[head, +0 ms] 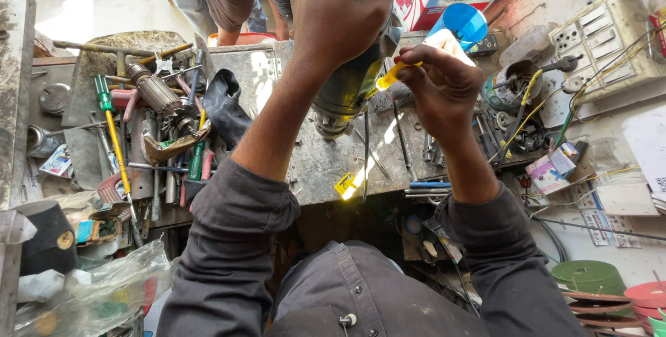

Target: The person holds a power drill in one hand and works on its chuck and small metal parts on a cluttered workbench. They pick up and set down small components, use a yellow hand tool on the drill, tap a part with a hammer, and repeatedly reposition the drill while handling bits and fasteners.

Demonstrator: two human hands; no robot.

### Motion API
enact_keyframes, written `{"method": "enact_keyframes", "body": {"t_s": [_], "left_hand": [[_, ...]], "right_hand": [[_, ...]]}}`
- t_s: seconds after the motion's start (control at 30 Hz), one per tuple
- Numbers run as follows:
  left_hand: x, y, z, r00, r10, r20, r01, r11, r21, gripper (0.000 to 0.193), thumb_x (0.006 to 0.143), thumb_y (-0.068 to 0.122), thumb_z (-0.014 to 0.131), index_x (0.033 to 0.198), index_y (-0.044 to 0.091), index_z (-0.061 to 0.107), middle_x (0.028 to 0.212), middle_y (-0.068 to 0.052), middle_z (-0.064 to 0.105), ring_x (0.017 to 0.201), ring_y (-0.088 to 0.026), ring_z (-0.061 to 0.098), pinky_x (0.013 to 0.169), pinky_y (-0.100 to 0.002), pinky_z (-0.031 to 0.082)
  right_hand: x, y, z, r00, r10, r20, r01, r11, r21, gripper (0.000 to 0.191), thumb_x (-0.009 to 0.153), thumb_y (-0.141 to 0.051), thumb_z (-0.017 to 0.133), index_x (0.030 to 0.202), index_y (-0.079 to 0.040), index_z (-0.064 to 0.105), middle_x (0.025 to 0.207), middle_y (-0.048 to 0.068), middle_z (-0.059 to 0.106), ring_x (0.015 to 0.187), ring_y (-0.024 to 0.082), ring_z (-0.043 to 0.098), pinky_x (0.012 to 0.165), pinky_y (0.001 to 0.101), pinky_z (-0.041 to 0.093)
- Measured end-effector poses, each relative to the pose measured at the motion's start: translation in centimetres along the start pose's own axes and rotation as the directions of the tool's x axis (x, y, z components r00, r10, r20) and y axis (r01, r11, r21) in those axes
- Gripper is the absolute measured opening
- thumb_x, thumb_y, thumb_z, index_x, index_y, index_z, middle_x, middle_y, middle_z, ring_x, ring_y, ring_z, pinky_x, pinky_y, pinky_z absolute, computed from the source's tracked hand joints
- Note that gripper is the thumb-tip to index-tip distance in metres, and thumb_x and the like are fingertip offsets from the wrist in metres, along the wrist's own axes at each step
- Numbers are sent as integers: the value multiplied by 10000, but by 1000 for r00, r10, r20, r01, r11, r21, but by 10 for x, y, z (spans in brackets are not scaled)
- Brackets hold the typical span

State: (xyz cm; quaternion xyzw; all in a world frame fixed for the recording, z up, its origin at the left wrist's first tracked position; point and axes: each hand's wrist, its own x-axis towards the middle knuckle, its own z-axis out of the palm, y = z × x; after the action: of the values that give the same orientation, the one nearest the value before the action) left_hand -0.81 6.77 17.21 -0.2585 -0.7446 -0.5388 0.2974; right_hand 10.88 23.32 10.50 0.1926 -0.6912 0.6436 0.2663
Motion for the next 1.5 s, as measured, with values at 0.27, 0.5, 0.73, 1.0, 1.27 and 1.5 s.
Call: {"method": "enact_keyframes", "body": {"t_s": [0.27,0.5,0.73,1.0,1.27,1.5], "left_hand": [[-3,6,-4,1000,-30,10,30,999,-21,217,926,358,736,899,144,715,755,-60,754,759,-327,761,658,-468,564],[-1,6,-7,1000,-24,-11,24,1000,-13,224,917,362,740,898,139,722,763,-77,749,755,-345,752,647,-480,554],[-2,6,-6,999,-43,-1,43,999,-10,245,907,370,743,889,127,724,746,-83,746,754,-351,748,643,-487,545],[0,5,-4,1000,-22,-7,22,1000,-20,237,918,352,738,846,129,710,737,-76,740,738,-330,742,628,-466,541],[0,-2,-1,996,73,-43,-75,997,-36,231,917,318,742,828,110,696,711,-86,708,687,-320,704,623,-468,506],[2,-1,-4,1000,9,15,-8,1000,-28,253,919,310,749,792,98,696,670,-95,691,628,-306,688,593,-448,491]], "right_hand": [[13,-5,7,987,-120,-107,89,961,-261,219,967,115,771,1157,34,700,1131,65,554,985,135,601,908,271,523],[12,-18,1,1000,-8,-21,5,992,-127,137,1001,88,612,1119,34,653,1152,96,646,1049,170,658,978,298,565],[12,-10,-2,998,-66,14,67,989,-131,217,973,141,763,1164,52,712,1102,52,542,975,120,554,828,230,506],[18,-28,8,995,-97,30,102,954,-283,210,961,125,574,1132,64,681,1161,109,614,1126,188,586,1020,299,509],[18,-12,-5,998,-60,16,62,986,-155,184,1008,140,761,1166,48,738,1066,51,571,993,114,578,906,230,512],[24,-27,7,995,-88,45,97,959,-266,173,1002,117,676,1151,40,721,1107,52,574,1010,117,566,894,226,481]]}}
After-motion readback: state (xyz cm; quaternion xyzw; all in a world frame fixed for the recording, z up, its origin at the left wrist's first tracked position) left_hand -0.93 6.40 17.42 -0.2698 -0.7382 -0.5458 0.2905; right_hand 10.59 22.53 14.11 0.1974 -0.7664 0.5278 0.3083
